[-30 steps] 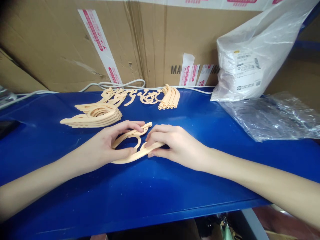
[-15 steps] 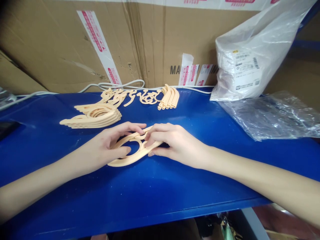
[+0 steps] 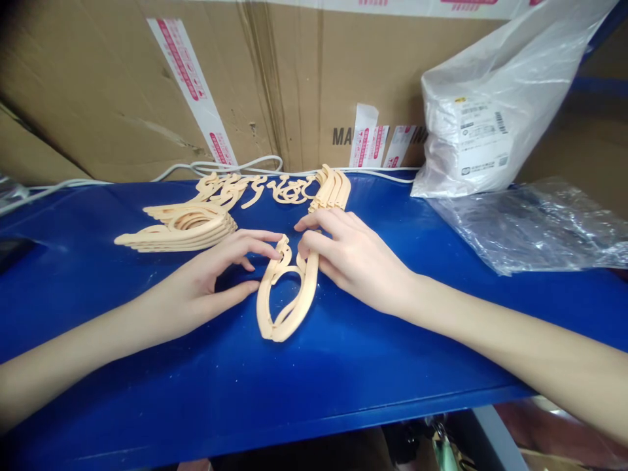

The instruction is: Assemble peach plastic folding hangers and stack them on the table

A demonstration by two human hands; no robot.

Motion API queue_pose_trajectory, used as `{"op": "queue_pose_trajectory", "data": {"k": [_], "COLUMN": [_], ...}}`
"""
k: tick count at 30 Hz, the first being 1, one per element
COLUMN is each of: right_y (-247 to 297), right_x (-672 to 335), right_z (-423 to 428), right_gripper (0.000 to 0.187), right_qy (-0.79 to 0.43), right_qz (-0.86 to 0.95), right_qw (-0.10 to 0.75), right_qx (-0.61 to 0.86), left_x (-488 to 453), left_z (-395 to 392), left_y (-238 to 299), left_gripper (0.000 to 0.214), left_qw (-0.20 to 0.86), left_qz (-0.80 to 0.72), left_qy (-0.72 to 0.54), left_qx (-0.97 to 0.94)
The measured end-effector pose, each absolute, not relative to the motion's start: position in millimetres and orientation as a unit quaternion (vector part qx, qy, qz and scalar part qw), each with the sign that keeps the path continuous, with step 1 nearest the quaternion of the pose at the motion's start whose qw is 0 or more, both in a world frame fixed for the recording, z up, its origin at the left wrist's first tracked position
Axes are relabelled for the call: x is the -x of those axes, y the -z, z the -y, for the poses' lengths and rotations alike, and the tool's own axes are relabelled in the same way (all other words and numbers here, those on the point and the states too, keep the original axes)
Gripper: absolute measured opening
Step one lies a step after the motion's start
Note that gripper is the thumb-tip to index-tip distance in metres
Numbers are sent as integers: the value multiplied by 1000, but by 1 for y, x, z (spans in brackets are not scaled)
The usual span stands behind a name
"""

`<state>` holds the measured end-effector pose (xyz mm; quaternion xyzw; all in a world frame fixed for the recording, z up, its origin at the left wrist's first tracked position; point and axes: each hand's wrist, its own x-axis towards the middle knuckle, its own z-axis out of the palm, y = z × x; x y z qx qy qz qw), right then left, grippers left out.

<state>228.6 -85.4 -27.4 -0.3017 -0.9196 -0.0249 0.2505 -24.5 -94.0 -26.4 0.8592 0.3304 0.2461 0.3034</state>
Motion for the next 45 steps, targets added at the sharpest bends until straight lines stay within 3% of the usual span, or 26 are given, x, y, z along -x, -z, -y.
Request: {"op": "queue_pose_trajectory", "data": {"k": [5, 11, 15, 18, 23, 30, 36, 41, 45], "right_y": [23, 17, 18, 17, 16, 21, 20, 19, 20], "right_x": [-226, -221, -217, -214, -213, -216, -216, -216, -216], "right_z": [91, 103, 106, 104, 103, 98, 99, 101, 101], "right_gripper": [17, 21, 16, 17, 38, 39, 41, 44, 44], "right_qy": [-23, -296, -423, -462, -537, -632, -666, -671, -681], "right_qz": [863, 795, 710, 683, 669, 607, 586, 589, 581], "right_qw": [322, 293, 343, 359, 343, 336, 313, 301, 299], "right_qx": [389, 441, 446, 437, 383, 345, 340, 335, 331], "left_x": [26, 26, 26, 26, 28, 29, 29, 29, 28], "left_z": [97, 96, 97, 97, 96, 95, 97, 98, 99], "left_y": [25, 25, 24, 25, 25, 21, 16, 16, 17], "left_gripper": [39, 63, 64, 61, 60, 62, 54, 77, 79], "left_qw": [221, 147, 98, 74, 11, -94, -91, -73, -56], "left_qz": [-318, -305, -292, -288, -275, -221, -213, -212, -214], "left_qy": [-220, -228, -221, -216, -201, -178, -178, -184, -196], "left_qx": [-895, -913, -925, -930, -940, -954, -956, -957, -955]}}
